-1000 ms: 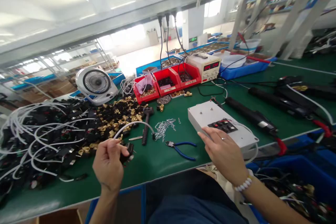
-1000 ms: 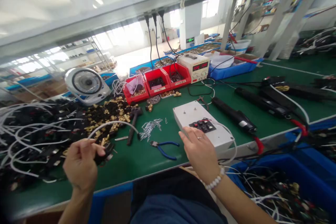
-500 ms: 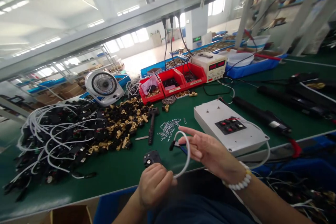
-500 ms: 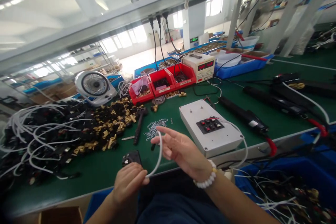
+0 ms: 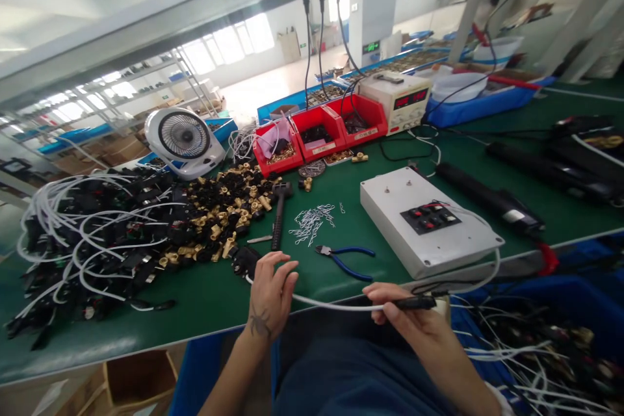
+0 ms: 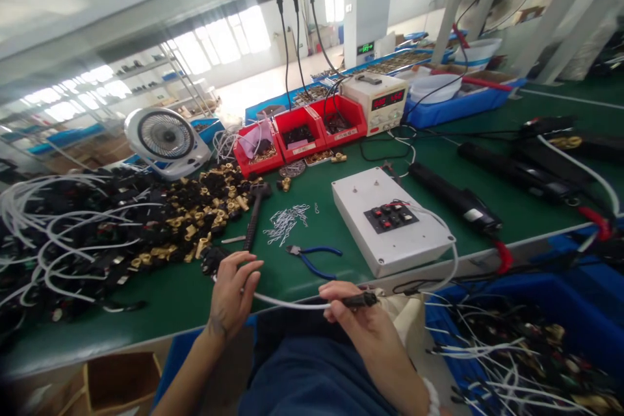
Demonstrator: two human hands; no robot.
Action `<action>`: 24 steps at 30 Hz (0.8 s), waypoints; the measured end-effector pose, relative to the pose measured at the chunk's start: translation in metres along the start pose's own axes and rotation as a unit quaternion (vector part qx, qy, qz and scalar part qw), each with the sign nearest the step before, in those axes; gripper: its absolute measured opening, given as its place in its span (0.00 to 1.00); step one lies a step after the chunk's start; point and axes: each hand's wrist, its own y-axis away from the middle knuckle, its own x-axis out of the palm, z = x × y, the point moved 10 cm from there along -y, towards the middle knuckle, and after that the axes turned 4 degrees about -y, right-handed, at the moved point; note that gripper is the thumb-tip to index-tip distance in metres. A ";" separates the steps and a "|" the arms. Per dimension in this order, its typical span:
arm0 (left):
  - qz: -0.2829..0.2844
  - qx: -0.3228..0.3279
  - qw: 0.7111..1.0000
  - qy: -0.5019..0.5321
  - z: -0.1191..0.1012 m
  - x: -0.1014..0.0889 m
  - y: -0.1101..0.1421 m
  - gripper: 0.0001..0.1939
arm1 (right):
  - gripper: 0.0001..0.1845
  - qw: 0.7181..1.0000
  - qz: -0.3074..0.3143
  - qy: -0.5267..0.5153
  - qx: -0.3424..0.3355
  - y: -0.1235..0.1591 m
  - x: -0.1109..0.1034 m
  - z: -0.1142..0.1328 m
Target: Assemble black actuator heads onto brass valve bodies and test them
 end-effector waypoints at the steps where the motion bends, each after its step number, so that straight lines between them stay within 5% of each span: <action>1: 0.010 -0.008 1.000 0.025 -0.018 0.007 0.000 0.13 | 0.22 1.000 0.009 0.020 0.009 0.003 0.003 -0.005; 5: 0.096 0.002 0.982 0.161 -0.096 0.037 -0.004 0.24 | 0.33 0.996 0.047 0.016 0.072 0.007 0.010 -0.014; 8: 0.115 -0.036 0.975 0.187 -0.111 0.040 -0.009 0.22 | 0.43 0.991 0.055 -0.003 0.122 0.009 -0.013 -0.025; 11: 0.094 -0.072 0.979 0.166 -0.099 0.027 -0.012 0.19 | 0.41 0.970 0.015 0.079 0.231 0.021 -0.070 -0.063; 13: 0.076 -0.088 0.980 0.161 -0.090 0.015 -0.014 0.18 | 0.38 0.940 -0.066 0.142 0.304 0.032 -0.124 -0.091; 16: 0.059 -0.098 0.979 0.171 -0.087 0.004 -0.016 0.16 | 0.47 0.922 -0.156 0.181 0.306 0.034 -0.182 -0.114; 18: 0.061 -0.094 0.976 0.187 -0.091 0.002 -0.018 0.14 | 0.52 0.922 -0.196 0.190 0.275 0.026 -0.201 -0.122; 21: 0.060 -0.084 0.976 0.190 -0.097 0.000 -0.019 0.11 | 0.49 0.936 -0.177 0.184 0.242 0.007 -0.194 -0.136; 24: 0.046 -0.088 0.981 0.166 -0.096 -0.004 -0.019 0.12 | 0.40 0.952 -0.100 0.172 0.234 -0.008 -0.159 -0.150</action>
